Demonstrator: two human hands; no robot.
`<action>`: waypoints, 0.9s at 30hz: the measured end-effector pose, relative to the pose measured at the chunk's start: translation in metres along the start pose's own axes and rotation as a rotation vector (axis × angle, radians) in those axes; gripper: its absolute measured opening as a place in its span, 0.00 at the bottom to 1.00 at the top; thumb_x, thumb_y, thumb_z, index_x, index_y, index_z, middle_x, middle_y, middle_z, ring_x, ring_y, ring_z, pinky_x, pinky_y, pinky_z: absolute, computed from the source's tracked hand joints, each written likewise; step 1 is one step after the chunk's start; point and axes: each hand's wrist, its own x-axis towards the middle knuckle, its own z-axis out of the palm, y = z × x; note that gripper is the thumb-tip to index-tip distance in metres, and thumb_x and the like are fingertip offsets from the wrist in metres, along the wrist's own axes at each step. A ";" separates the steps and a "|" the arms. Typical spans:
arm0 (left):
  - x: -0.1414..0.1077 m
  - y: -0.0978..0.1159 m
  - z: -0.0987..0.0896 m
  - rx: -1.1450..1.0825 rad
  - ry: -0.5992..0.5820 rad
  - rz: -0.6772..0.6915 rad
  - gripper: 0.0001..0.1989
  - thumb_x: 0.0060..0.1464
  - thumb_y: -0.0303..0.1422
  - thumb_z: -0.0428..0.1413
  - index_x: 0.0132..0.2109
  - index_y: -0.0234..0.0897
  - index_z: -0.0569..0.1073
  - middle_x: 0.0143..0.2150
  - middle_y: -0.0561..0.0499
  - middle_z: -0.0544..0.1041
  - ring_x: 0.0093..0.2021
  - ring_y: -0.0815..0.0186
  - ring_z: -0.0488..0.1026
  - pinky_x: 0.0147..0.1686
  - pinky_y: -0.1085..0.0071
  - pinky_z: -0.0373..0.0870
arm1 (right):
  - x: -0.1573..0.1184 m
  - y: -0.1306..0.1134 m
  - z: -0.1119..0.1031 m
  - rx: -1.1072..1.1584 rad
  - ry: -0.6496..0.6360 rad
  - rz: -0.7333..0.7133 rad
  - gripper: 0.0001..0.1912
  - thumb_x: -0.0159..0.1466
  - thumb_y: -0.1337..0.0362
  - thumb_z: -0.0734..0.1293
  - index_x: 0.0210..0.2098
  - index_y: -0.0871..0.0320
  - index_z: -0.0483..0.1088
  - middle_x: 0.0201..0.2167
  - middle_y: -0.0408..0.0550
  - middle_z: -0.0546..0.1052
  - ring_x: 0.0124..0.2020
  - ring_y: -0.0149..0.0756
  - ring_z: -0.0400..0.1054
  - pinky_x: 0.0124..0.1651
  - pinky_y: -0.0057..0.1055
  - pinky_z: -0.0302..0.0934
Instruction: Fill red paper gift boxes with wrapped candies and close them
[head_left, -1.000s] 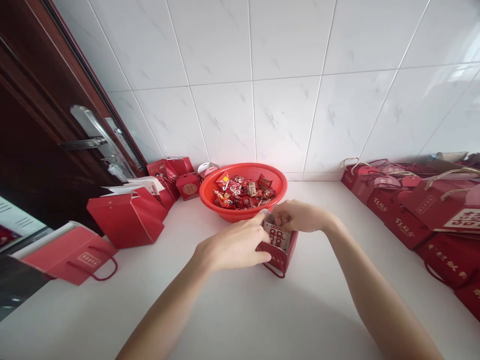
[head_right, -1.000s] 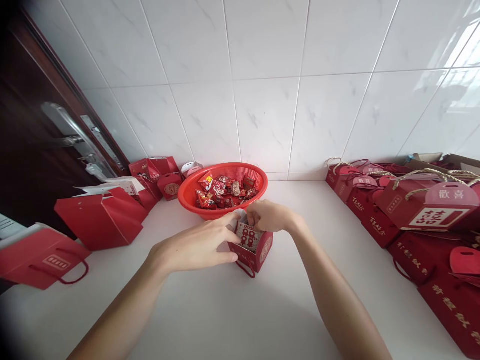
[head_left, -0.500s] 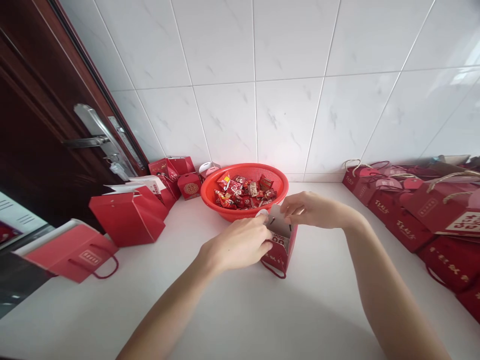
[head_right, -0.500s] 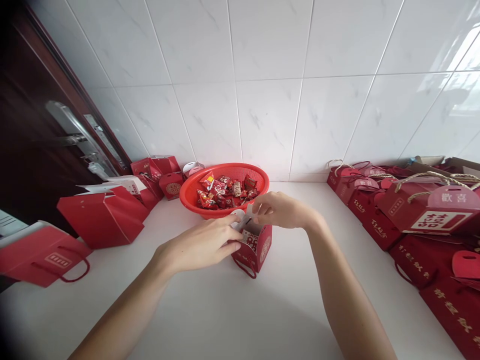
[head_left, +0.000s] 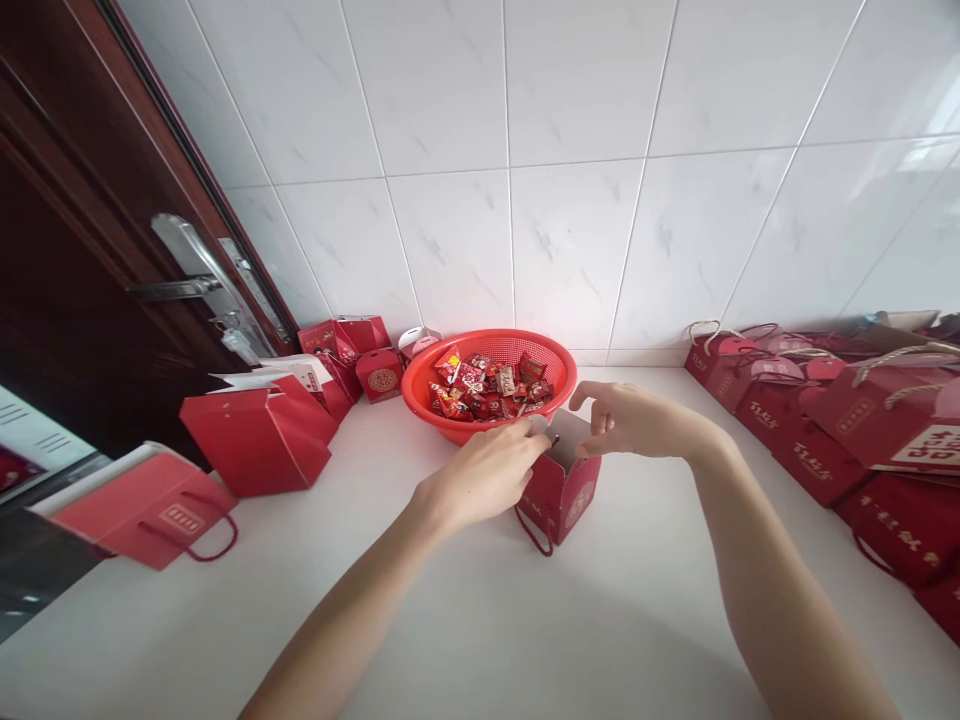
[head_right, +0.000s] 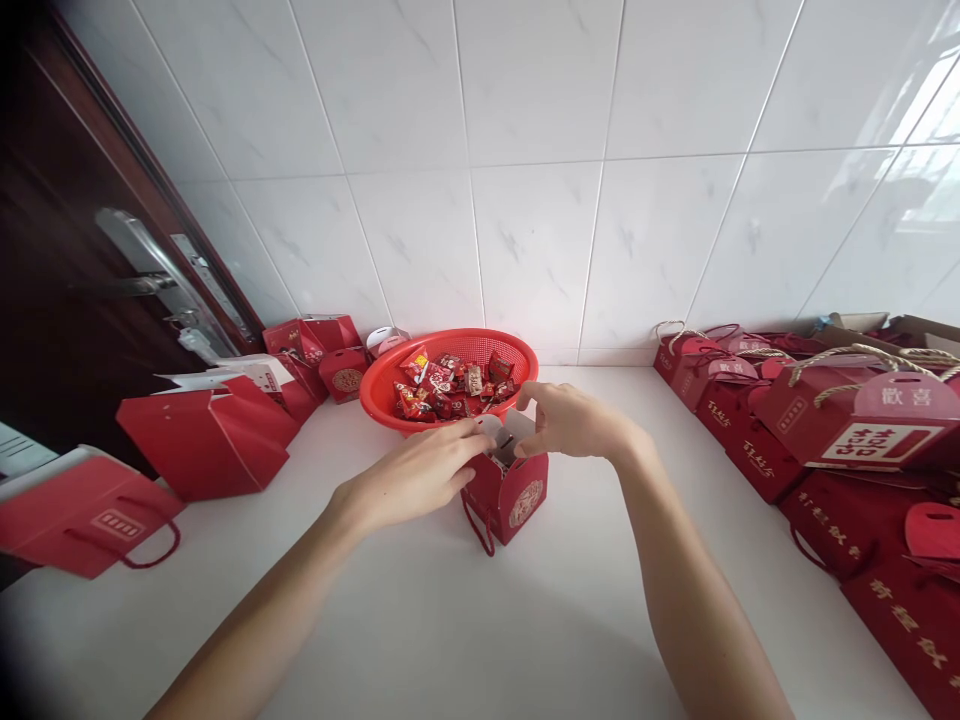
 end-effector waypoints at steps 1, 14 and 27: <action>0.001 0.001 0.001 0.022 -0.005 0.005 0.20 0.59 0.20 0.48 0.53 0.38 0.75 0.54 0.44 0.74 0.47 0.57 0.76 0.39 0.65 0.72 | 0.001 0.000 0.001 -0.025 0.016 0.008 0.23 0.55 0.54 0.71 0.48 0.54 0.68 0.36 0.47 0.78 0.38 0.41 0.71 0.31 0.30 0.60; 0.017 0.001 0.011 0.017 0.244 -0.023 0.17 0.63 0.29 0.52 0.59 0.37 0.69 0.60 0.40 0.67 0.59 0.52 0.67 0.56 0.55 0.69 | 0.005 0.005 0.002 -0.037 0.060 0.023 0.17 0.54 0.51 0.72 0.37 0.55 0.73 0.37 0.48 0.76 0.39 0.41 0.69 0.33 0.30 0.60; 0.024 0.000 0.026 -0.091 0.205 -0.173 0.21 0.56 0.31 0.59 0.56 0.36 0.66 0.50 0.42 0.74 0.52 0.51 0.73 0.47 0.59 0.71 | 0.011 0.003 0.006 0.003 -0.037 -0.090 0.11 0.55 0.55 0.71 0.27 0.55 0.70 0.30 0.45 0.74 0.32 0.36 0.66 0.30 0.30 0.57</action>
